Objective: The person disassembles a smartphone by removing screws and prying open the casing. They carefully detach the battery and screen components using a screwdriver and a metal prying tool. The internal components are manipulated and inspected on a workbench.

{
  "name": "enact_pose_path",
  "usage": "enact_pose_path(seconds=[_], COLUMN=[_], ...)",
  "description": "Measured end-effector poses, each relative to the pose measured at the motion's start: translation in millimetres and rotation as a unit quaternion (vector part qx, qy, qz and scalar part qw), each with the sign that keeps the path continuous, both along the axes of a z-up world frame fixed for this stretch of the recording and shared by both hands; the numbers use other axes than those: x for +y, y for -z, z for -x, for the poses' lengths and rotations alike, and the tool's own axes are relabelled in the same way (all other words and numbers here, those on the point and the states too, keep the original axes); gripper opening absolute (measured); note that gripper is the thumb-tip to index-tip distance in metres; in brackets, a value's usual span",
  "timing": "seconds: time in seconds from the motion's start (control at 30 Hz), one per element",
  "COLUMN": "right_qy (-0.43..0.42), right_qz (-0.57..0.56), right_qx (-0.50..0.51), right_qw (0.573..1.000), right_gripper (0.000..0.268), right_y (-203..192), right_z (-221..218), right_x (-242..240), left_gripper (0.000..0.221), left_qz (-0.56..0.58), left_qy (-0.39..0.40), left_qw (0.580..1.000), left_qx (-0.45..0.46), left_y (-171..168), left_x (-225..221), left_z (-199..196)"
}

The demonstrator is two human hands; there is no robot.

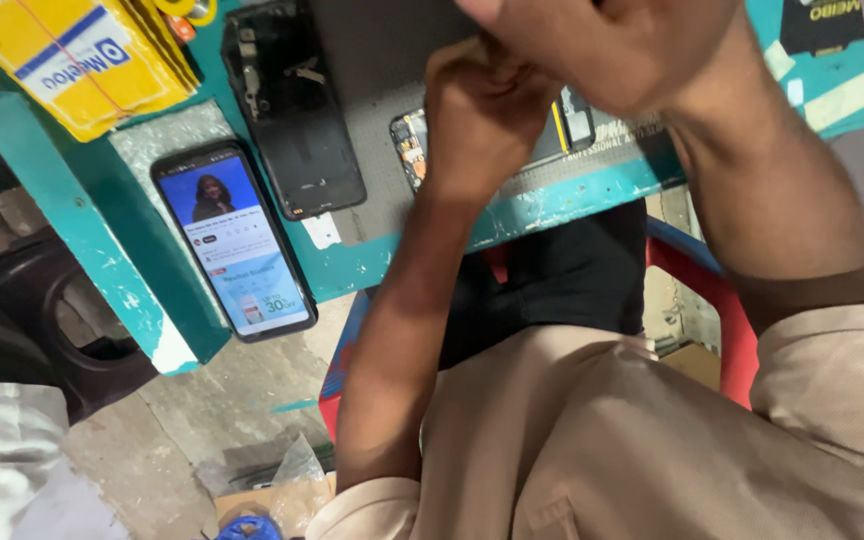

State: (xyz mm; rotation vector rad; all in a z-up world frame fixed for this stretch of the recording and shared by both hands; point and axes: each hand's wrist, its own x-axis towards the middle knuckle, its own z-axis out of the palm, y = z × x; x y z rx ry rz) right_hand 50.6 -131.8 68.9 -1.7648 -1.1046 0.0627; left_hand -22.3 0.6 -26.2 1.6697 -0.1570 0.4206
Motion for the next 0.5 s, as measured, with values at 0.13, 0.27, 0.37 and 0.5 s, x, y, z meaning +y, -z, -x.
enact_pose_path(seconds=[0.13, 0.27, 0.37, 0.5], right_qy=[-0.082, -0.165, -0.175, -0.237], right_qz=[-0.005, -0.039, -0.048, -0.085], right_qx=[0.112, 0.078, 0.092, 0.09], right_qw=[0.99, 0.982, 0.979, 0.964], right_gripper=[0.053, 0.05, 0.05, 0.047], right_y=[-7.7, -12.5, -14.9, -13.5], right_z=[-7.2, -19.1, -20.7, -23.8], right_x=[8.7, 6.7, -0.5, -2.2], left_gripper=[0.015, 0.01, 0.013, 0.017], left_qz=[-0.058, -0.01, -0.024, 0.01], left_qy=[-0.029, 0.017, 0.057, 0.09], left_qw=[0.998, 1.0, 0.998, 0.996], left_qx=[0.027, -0.004, -0.009, -0.021], left_y=[2.1, -4.9, -17.4, -27.8], left_x=[7.0, 11.9, 12.0, 16.2], left_z=[-0.2, -0.2, -4.5, -6.9])
